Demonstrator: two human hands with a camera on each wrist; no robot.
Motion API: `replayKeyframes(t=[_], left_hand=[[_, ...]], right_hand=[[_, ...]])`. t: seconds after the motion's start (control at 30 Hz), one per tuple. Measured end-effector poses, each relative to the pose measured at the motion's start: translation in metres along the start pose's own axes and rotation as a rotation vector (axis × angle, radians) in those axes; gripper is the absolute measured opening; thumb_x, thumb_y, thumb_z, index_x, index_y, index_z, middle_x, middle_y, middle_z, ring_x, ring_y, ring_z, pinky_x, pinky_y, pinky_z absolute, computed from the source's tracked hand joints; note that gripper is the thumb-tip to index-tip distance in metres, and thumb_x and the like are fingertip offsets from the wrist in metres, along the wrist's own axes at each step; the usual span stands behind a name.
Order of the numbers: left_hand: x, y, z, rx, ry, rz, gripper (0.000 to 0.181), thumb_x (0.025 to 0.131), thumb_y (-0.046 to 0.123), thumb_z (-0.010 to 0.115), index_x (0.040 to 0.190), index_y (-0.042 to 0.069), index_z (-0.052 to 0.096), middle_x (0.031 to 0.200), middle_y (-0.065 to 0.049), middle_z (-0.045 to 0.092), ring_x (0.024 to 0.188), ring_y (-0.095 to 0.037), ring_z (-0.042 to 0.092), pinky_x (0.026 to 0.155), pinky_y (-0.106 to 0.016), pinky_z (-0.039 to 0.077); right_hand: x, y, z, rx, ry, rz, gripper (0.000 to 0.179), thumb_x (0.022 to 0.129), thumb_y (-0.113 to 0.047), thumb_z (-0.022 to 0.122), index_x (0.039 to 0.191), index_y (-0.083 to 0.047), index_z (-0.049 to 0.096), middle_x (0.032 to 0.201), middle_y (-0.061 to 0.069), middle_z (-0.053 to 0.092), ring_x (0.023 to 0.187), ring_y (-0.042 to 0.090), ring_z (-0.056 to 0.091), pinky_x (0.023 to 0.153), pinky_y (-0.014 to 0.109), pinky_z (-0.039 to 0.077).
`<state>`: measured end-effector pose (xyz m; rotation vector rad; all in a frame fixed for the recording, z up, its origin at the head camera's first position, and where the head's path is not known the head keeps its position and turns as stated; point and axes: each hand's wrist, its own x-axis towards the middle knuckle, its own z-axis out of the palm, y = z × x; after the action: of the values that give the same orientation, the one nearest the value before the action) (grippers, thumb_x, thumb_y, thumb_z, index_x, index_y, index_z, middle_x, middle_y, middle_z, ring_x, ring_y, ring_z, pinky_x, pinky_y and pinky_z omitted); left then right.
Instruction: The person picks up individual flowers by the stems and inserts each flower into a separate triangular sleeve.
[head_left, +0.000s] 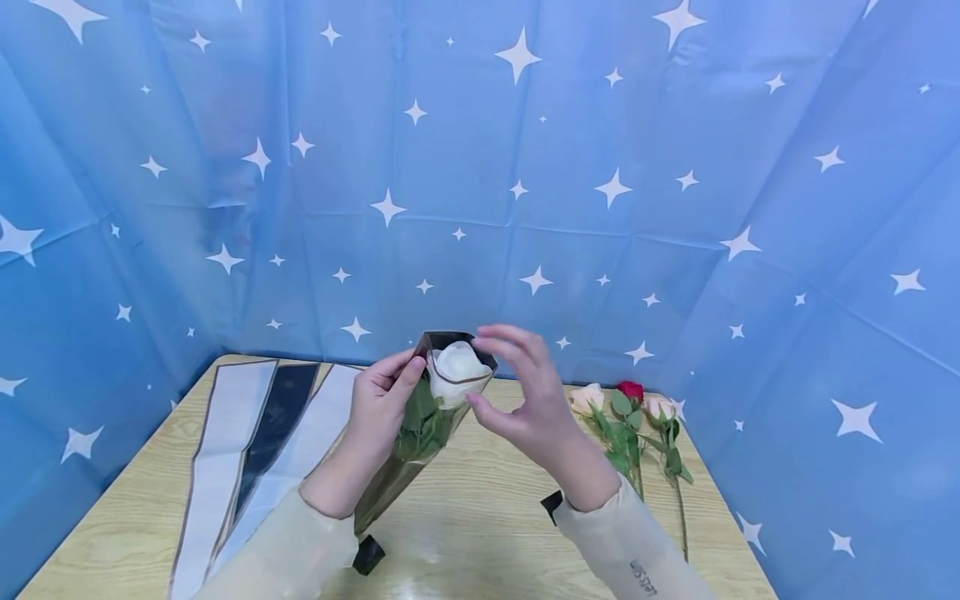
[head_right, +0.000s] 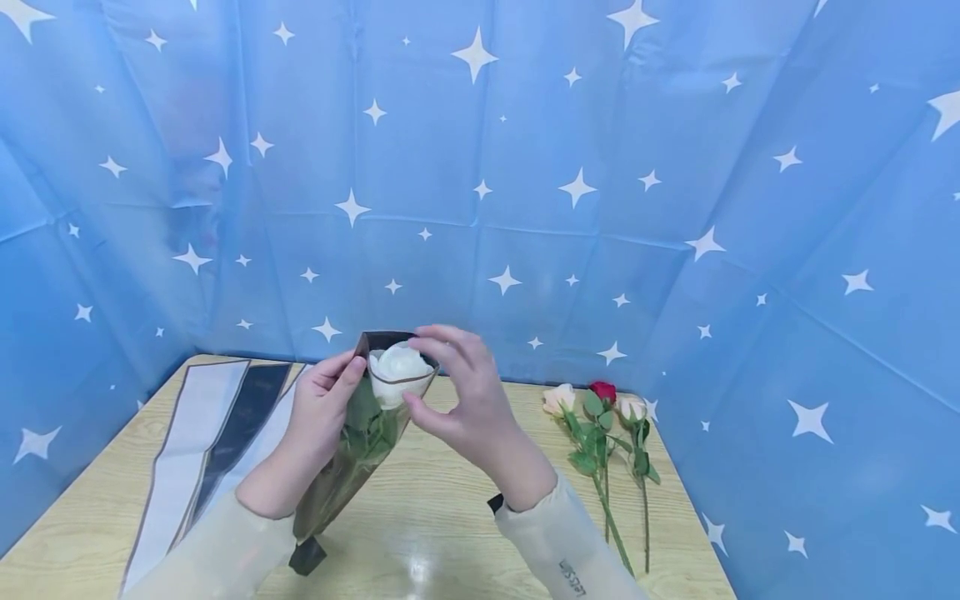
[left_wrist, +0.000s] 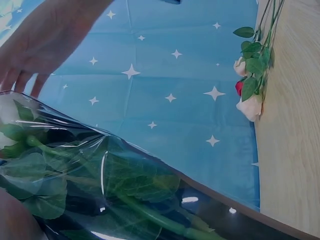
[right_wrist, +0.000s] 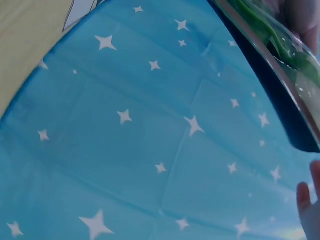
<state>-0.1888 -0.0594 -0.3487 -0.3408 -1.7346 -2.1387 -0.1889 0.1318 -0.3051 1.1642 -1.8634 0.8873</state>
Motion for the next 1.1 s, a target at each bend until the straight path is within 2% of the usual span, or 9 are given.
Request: replayKeyframes(t=[0.07,0.13,0.23,0.33,0.47,0.67,0.83,0.93,1.1], left_hand=[[0.001,0.002,-0.001,0.007,0.008,0.001,0.026,0.094,0.007,0.056,0.113,-0.011,0.062,0.092,0.016,0.07,0.092,-0.003,0.061,0.082,-0.018,0.05],[0.002,0.004,-0.002,-0.003,0.016,-0.001,0.027,0.095,0.008,0.055,0.113,-0.011,0.062,0.093,0.015,0.069,0.095,-0.004,0.061,0.083,-0.019,0.049],[0.003,0.007,-0.003,-0.017,0.025,-0.002,0.029,0.096,0.011,0.054,0.115,-0.011,0.061,0.096,0.015,0.069,0.099,-0.005,0.06,0.084,-0.018,0.049],[0.003,0.009,-0.003,-0.045,0.011,0.003,0.032,0.098,0.013,0.052,0.119,-0.01,0.059,0.1,0.015,0.069,0.104,-0.005,0.059,0.087,-0.019,0.048],[0.003,0.012,-0.002,-0.067,-0.032,0.011,0.034,0.1,0.014,0.048,0.124,-0.009,0.056,0.106,0.016,0.068,0.11,-0.006,0.058,0.092,-0.02,0.047],[0.003,0.012,-0.004,-0.059,-0.062,-0.017,0.038,0.1,0.019,0.046,0.127,-0.008,0.054,0.109,0.015,0.066,0.109,-0.004,0.057,0.089,-0.02,0.048],[0.004,0.008,-0.008,-0.058,-0.113,-0.042,0.037,0.099,0.012,0.048,0.13,-0.008,0.05,0.112,0.014,0.064,0.107,-0.003,0.058,0.086,-0.019,0.049],[0.002,0.001,-0.012,-0.008,-0.195,-0.104,0.037,0.097,0.008,0.049,0.13,-0.008,0.049,0.114,0.007,0.064,0.102,-0.001,0.059,0.085,-0.019,0.049],[-0.005,-0.015,-0.018,0.149,-0.395,-0.228,0.04,0.095,0.019,0.058,0.128,-0.004,0.054,0.114,-0.016,0.064,0.094,-0.006,0.061,0.082,-0.023,0.05]], right_hand=[[-0.007,0.002,0.002,0.082,0.061,0.094,0.048,0.076,-0.012,0.07,0.117,0.004,0.051,0.121,0.017,0.051,0.114,0.026,0.048,0.094,0.034,0.041],[-0.014,0.003,0.004,0.16,0.075,0.22,0.046,0.075,-0.006,0.07,0.115,0.003,0.049,0.119,0.017,0.05,0.111,0.024,0.048,0.09,0.034,0.043],[-0.024,0.004,0.009,0.251,0.031,0.401,0.037,0.078,0.0,0.07,0.113,-0.001,0.055,0.117,0.014,0.054,0.107,0.021,0.051,0.085,0.037,0.047],[-0.031,0.003,0.017,0.264,-0.051,0.513,0.029,0.082,-0.003,0.071,0.11,-0.006,0.065,0.112,0.009,0.064,0.102,0.018,0.057,0.084,0.037,0.05],[-0.035,-0.001,0.025,0.238,-0.076,0.547,0.019,0.084,-0.011,0.071,0.103,-0.008,0.071,0.099,0.005,0.071,0.09,0.014,0.064,0.08,0.031,0.053],[-0.036,-0.002,0.029,0.208,0.055,0.549,0.009,0.084,-0.009,0.071,0.091,-0.004,0.074,0.087,0.008,0.073,0.079,0.008,0.067,0.072,0.026,0.055],[-0.034,-0.002,0.024,0.315,0.189,0.675,0.009,0.085,-0.004,0.068,0.089,0.004,0.071,0.083,0.017,0.071,0.073,0.004,0.066,0.068,0.024,0.055],[-0.031,0.0,0.019,0.367,0.279,0.744,0.011,0.087,-0.004,0.066,0.087,0.007,0.069,0.077,0.011,0.07,0.067,0.005,0.065,0.065,0.024,0.054],[-0.028,0.006,0.01,0.346,0.367,0.782,0.018,0.088,-0.01,0.066,0.086,0.008,0.069,0.069,-0.008,0.067,0.063,0.008,0.064,0.064,0.024,0.053]])
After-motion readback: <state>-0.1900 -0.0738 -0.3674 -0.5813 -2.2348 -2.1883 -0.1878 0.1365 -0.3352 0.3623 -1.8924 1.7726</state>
